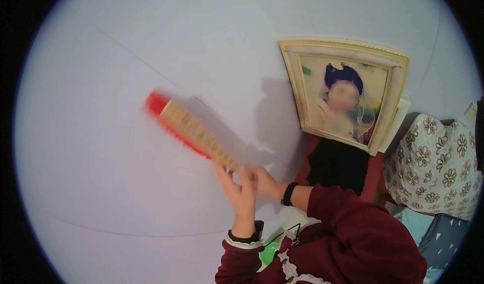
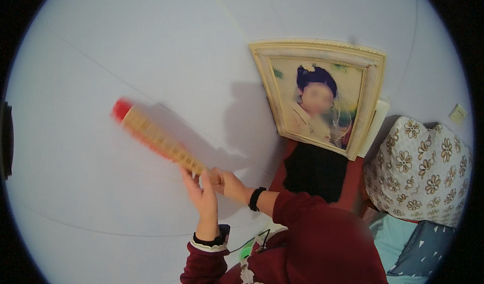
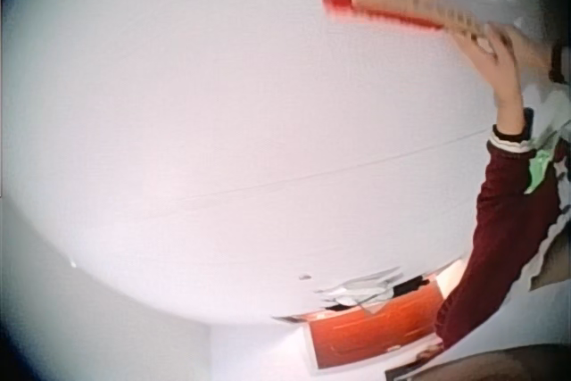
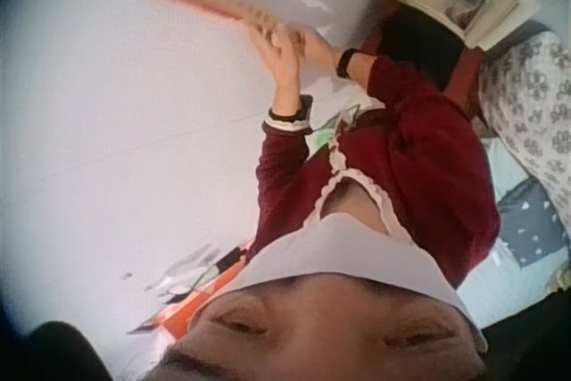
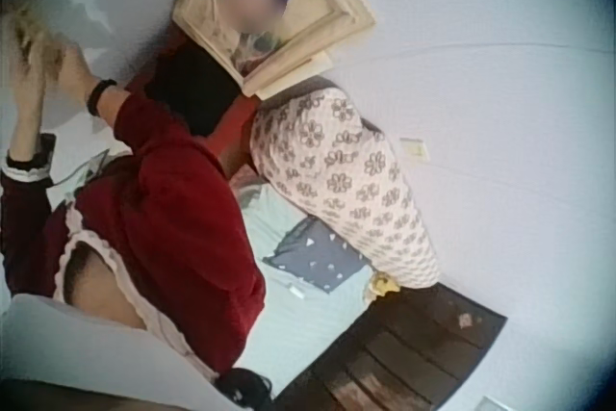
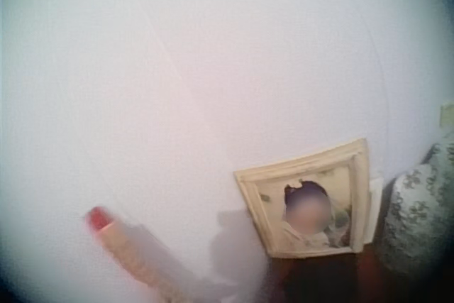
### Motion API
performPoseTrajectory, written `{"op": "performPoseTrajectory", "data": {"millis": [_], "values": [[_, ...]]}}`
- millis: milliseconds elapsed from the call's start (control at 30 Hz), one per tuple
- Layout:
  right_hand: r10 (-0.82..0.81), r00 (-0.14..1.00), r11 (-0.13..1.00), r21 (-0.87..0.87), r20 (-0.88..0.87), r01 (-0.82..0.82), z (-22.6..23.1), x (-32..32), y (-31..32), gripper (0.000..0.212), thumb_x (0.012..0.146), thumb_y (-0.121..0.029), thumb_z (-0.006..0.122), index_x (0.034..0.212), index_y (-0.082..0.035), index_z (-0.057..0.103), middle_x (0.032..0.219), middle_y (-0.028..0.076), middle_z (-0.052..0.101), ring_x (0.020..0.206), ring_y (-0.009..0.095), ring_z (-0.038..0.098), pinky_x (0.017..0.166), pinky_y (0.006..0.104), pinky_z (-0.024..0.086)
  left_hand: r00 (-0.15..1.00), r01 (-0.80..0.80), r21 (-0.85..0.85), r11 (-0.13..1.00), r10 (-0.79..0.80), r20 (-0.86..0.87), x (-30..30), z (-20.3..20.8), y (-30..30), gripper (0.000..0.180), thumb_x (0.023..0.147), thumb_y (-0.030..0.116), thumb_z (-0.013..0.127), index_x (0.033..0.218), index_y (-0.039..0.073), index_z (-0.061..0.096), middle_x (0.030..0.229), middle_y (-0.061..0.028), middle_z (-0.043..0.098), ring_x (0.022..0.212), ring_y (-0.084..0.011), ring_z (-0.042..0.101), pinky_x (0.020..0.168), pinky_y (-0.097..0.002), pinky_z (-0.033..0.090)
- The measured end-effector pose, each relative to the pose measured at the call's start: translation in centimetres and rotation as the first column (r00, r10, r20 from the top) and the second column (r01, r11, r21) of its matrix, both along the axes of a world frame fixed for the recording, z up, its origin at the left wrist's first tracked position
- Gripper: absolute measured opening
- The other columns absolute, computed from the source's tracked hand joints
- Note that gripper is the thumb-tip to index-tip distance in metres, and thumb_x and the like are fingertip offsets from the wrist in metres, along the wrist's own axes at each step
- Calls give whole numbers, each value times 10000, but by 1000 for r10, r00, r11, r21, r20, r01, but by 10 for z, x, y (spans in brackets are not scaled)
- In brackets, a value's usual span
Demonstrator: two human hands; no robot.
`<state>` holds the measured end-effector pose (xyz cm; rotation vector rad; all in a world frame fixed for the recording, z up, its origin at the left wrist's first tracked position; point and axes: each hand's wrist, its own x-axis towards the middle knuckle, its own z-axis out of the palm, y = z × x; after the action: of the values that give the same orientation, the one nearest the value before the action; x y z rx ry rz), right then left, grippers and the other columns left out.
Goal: The person uses a red-bristled brush to sweep a light-blue bedsheet, a floral pillow, and a wall. The person also picks up and folds a black cloth before resuming brushing the wall and moving toward the doorway.
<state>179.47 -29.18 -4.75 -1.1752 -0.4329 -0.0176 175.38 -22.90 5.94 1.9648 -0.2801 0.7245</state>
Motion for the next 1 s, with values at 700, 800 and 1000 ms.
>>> {"op": "performPoseTrajectory", "data": {"millis": [700, 800, 1000], "values": [[76, 995, 878, 477, -57, -40, -4, 21, 32, 329, 970, -274, 557, 1226, -71, 524, 984, 28, 626, 851, 169, 583, 729, 331, 492, 987, -36, 229, 973, 71, -147, 37, -13, -25, 207, 992, 203, 481, 987, -1, 514, 795, -196, 653, 763, -420, 632, 669, -463, 494], [505, 860, 365, 921, -74, -135, -2, 39, 56, 374, 987, -333, 546, 1276, -97, 527, 962, 38, 635, 771, 171, 576, 669, 339, 498, 933, -103, 435, 894, 238, -269, 52, 2, -20, 231, 996, 235, 479, 993, 6, 512, 815, -198, 661, 778, -420, 638, 664, -479, 490], [215, 843, 909, 416, -493, 11, -67, 9, 61, 289, 976, -335, 553, 1113, -81, 558, 1008, 34, 623, 908, 149, 595, 767, 316, 499, 753, 153, 722, 675, 394, -527, 58, -45, -17, 325, 991, 351, 460, 1045, 37, 522, 883, -229, 660, 859, -416, 644, 738, -526, 487]]}}
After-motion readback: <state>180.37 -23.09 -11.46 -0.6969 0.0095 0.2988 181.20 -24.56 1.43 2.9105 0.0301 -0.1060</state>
